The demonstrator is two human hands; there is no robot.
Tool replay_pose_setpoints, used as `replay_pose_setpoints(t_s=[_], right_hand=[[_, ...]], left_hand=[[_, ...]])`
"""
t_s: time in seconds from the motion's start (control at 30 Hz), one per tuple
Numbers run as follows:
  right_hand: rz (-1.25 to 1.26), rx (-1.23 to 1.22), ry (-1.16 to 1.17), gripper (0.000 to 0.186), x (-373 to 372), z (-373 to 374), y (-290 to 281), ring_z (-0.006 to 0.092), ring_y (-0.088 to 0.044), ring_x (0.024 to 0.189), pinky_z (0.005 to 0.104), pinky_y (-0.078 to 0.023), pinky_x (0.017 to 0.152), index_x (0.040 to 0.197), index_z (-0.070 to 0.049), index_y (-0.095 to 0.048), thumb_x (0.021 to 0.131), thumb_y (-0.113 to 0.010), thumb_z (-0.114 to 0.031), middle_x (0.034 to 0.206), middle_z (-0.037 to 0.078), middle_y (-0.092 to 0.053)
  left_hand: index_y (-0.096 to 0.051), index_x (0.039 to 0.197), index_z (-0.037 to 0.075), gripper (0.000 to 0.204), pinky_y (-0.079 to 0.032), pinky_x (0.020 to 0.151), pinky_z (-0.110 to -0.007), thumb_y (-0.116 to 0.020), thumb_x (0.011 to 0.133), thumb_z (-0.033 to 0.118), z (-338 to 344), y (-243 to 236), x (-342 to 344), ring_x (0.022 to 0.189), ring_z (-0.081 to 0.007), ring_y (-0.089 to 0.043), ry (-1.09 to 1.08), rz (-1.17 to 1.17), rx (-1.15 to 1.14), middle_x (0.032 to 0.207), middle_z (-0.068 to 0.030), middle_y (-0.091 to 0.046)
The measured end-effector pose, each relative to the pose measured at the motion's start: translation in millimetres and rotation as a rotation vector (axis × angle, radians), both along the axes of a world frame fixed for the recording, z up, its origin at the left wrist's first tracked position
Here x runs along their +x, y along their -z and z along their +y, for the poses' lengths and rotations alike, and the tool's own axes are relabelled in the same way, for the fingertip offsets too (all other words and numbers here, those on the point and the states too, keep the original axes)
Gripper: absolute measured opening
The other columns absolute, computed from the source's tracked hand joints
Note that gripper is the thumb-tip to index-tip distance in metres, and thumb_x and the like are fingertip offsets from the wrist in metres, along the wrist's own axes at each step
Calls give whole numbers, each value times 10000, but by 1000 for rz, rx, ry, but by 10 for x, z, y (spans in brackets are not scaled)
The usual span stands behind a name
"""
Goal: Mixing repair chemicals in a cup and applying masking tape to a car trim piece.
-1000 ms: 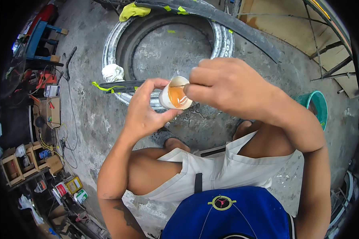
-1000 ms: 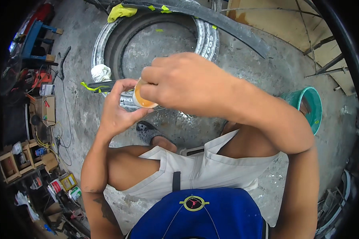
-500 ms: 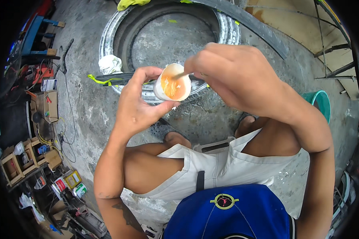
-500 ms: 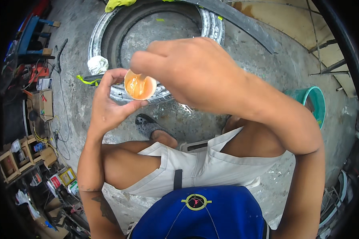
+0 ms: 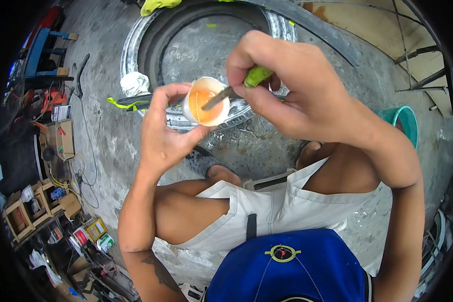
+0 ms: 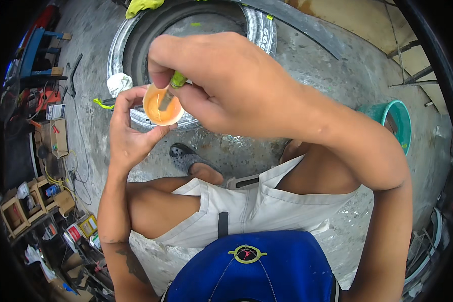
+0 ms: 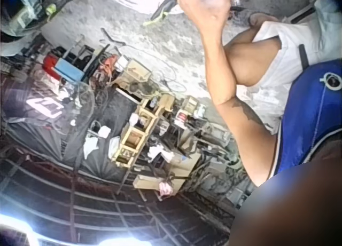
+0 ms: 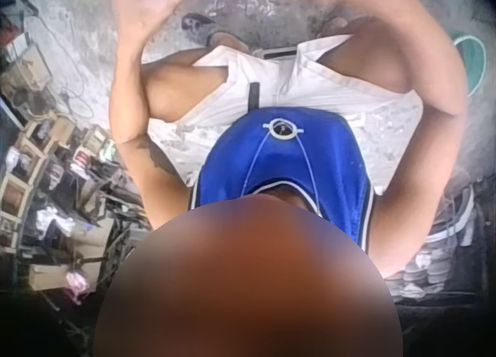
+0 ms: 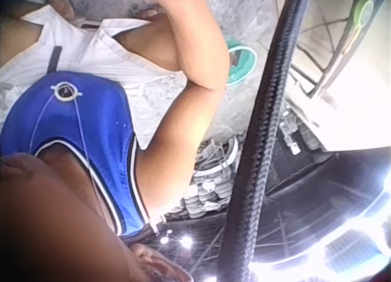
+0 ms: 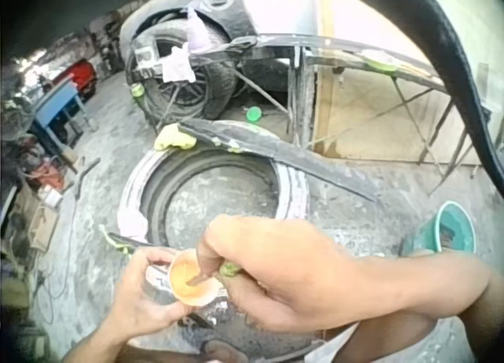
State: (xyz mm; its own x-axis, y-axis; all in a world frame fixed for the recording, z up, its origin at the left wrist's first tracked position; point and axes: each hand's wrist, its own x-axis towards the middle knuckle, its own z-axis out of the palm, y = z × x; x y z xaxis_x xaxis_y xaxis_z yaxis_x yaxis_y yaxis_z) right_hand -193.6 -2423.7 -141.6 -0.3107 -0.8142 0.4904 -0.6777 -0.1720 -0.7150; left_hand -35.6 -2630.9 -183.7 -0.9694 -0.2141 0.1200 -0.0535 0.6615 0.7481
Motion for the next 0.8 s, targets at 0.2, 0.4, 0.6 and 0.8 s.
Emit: replay_pose_setpoints(t_s=[0.2, 0.4, 0.6, 0.8], right_hand=[[351, 16, 57, 303, -7, 9, 36, 318, -646, 806, 401, -515, 660, 1010, -52, -590, 738, -662, 61, 879, 92, -622], [537, 135, 0, 344, -26, 18, 40, 282, -658, 782, 389, -518, 653, 1041, -91, -613, 720, -681, 15, 893, 73, -633], [484, 149, 43, 265, 113, -18, 128, 334, -655, 718, 440, -507, 596, 1000, -102, -576, 760, -668, -37, 806, 69, -600], [355, 86, 120, 244, 77, -61, 110, 355, -659, 744, 457, -520, 630, 1009, -89, -580, 787, -642, -9, 862, 101, -645]], left_hand=[[-522, 1211, 29, 689, -455, 1004, -351, -918, 650, 90, -42, 35, -24, 1098, -193, -599, 14, 99, -43, 1221, -111, -618], [-570, 1151, 33, 600, -493, 946, -348, -899, 671, 179, -16, 5, -18, 1040, -220, -641, -38, 168, -10, 1143, -128, -677], [-579, 1152, 33, 605, -493, 946, -347, -900, 663, 191, -48, 1, -23, 1022, -225, -645, -44, 143, -6, 1119, -118, -683], [-548, 1206, 16, 679, -468, 990, -346, -920, 652, 138, -57, -30, 2, 1084, -193, -606, -26, 16, -52, 1168, -90, -634]])
